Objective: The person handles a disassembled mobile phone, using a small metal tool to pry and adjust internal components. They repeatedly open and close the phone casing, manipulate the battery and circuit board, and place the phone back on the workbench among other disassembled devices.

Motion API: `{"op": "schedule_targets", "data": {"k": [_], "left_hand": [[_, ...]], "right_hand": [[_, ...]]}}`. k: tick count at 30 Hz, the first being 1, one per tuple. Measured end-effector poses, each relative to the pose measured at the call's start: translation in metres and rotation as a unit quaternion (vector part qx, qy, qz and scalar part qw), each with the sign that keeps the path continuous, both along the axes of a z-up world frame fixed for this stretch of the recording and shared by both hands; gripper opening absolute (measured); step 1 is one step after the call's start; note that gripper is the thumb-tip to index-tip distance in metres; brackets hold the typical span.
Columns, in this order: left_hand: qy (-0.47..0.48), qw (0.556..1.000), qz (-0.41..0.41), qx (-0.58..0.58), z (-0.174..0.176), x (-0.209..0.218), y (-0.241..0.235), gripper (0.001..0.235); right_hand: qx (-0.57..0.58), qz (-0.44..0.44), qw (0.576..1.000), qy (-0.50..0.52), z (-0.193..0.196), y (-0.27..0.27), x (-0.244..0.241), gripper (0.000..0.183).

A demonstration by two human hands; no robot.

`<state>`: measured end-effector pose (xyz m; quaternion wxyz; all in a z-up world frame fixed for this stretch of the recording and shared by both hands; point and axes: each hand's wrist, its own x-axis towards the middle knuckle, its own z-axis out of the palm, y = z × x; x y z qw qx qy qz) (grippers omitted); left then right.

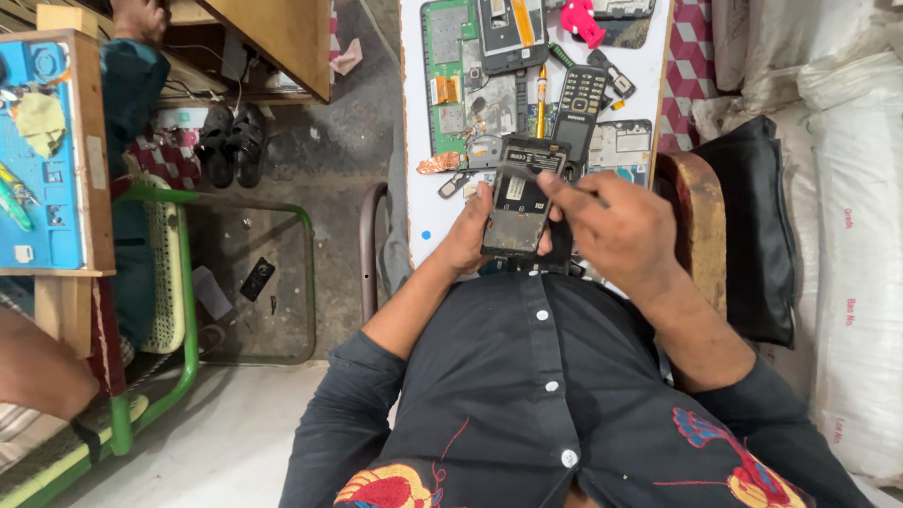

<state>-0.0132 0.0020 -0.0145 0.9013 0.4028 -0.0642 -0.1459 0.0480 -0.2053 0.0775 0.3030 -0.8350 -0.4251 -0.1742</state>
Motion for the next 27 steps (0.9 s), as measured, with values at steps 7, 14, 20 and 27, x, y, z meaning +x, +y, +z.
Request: {"op": "schedule_targets", "data": {"k": [7,14,20,27], "left_hand": [[-0.033,0.999,0.021,0.010,0.004,-0.003,-0.001,0.087],[-0.037,0.999,0.022,0.027,0.007,-0.003,0.000,0.085],[-0.045,0.998,0.034,0.021,0.013,-0.005,-0.001,0.084],[-0.105,0.994,-0.001,0.041,0.020,-0.007,0.002,0.089]], "right_hand": [[0.041,-0.026,0.998,0.034,0.000,-0.002,0.000,0.053],[0.039,-0.038,0.998,0.039,0.002,0.001,-0.006,0.048],[0.045,-0.025,0.998,0.044,-0.004,0.006,-0.007,0.050],[0.008,0.010,1.000,-0.023,0.009,-0.014,0.010,0.048]]}}
